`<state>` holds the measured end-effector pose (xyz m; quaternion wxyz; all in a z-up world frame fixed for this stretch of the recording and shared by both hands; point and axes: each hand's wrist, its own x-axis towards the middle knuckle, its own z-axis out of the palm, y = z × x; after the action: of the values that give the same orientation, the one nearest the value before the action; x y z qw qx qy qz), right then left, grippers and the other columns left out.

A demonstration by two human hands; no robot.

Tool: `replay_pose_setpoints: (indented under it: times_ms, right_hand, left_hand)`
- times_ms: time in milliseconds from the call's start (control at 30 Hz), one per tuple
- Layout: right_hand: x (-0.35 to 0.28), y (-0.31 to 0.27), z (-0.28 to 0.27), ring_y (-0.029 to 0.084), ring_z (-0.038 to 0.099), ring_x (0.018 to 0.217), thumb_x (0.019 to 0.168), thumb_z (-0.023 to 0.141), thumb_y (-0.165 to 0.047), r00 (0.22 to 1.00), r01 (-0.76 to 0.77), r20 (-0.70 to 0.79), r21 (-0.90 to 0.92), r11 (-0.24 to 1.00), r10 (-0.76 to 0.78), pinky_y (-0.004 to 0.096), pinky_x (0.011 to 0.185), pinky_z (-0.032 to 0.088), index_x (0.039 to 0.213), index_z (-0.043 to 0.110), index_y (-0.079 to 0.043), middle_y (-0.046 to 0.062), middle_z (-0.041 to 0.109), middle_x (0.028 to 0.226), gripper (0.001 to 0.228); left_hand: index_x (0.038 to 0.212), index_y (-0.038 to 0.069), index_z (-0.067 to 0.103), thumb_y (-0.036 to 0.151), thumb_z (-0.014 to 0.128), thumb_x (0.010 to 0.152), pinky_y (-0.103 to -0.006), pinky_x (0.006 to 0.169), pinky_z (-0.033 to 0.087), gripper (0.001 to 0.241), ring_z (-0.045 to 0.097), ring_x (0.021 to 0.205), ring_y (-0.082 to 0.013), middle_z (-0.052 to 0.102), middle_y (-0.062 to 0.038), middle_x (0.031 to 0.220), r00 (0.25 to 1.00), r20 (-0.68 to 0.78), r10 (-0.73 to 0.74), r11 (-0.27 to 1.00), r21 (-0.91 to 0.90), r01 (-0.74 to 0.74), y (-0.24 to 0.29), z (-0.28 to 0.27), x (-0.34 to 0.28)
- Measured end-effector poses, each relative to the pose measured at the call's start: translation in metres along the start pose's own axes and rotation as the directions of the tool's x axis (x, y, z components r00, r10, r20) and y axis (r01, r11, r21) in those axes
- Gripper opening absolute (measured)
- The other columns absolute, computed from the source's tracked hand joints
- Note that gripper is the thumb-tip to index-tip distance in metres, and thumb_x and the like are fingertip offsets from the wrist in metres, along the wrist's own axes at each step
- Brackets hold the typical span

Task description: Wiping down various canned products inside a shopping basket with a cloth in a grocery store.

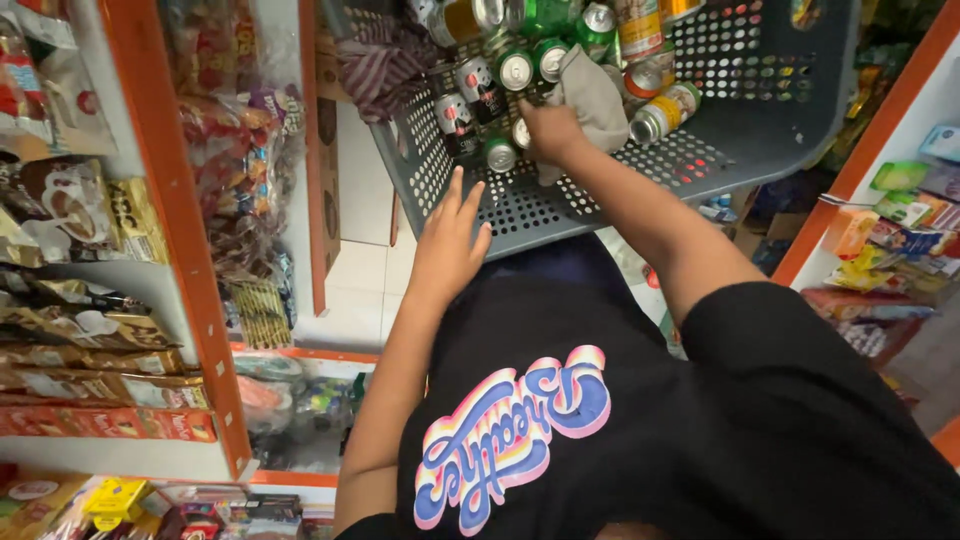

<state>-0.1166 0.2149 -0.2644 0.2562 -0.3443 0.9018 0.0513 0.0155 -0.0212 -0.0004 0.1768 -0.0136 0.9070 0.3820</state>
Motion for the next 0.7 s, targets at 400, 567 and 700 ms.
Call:
replay_pose_setpoints:
  times_ms: [400, 567, 700]
  right_hand:
    - [-0.148, -0.02, -0.311, 0.035, 0.07, 0.075, 0.063, 0.094, -0.032, 0.956, 0.108, -0.277, 0.637, 0.763, 0.095, 0.044, 0.067, 0.052, 0.119, 0.061, -0.004, 0.013, 0.074, 0.095, 0.071]
    - [-0.199, -0.018, -0.403, 0.018, 0.064, 0.08, 0.068, 0.09, -0.014, 0.978, 0.136, -0.2, 0.832, 0.537, 0.061, 0.03, 0.072, 0.053, 0.132, 0.055, -0.003, 0.009, 0.07, 0.099, 0.073]
    - [-0.239, -0.011, -0.44, 0.007, 0.054, 0.076, 0.084, 0.075, -0.007, 0.895, 0.333, -0.381, 0.917, 0.219, 0.232, 0.018, 0.071, 0.04, 0.133, 0.059, -0.008, 0.001, 0.064, 0.092, 0.051]
  left_hand:
    - [0.155, 0.001, 0.027, 0.022, 0.092, 0.066, -0.0507, 0.118, 0.039, 0.112, 0.046, 0.142, -0.0389, 0.036, -0.023, 0.154, 0.957, -0.083, 0.277, 0.961, 0.038, -0.275, 0.039, -0.007, 0.074]
    - [0.127, 0.005, 0.056, 0.017, 0.095, 0.062, -0.0392, 0.092, 0.056, 0.077, 0.07, 0.102, -0.0308, 0.069, -0.011, 0.118, 0.889, -0.291, 0.354, 0.853, -0.29, -0.435, 0.091, -0.075, 0.07]
    - [0.129, 0.001, 0.059, 0.015, 0.094, 0.056, -0.0373, 0.093, 0.058, 0.083, 0.074, 0.102, -0.0308, 0.073, -0.015, 0.117, 0.88, -0.365, 0.304, 0.846, -0.322, -0.425, 0.105, -0.094, 0.063]
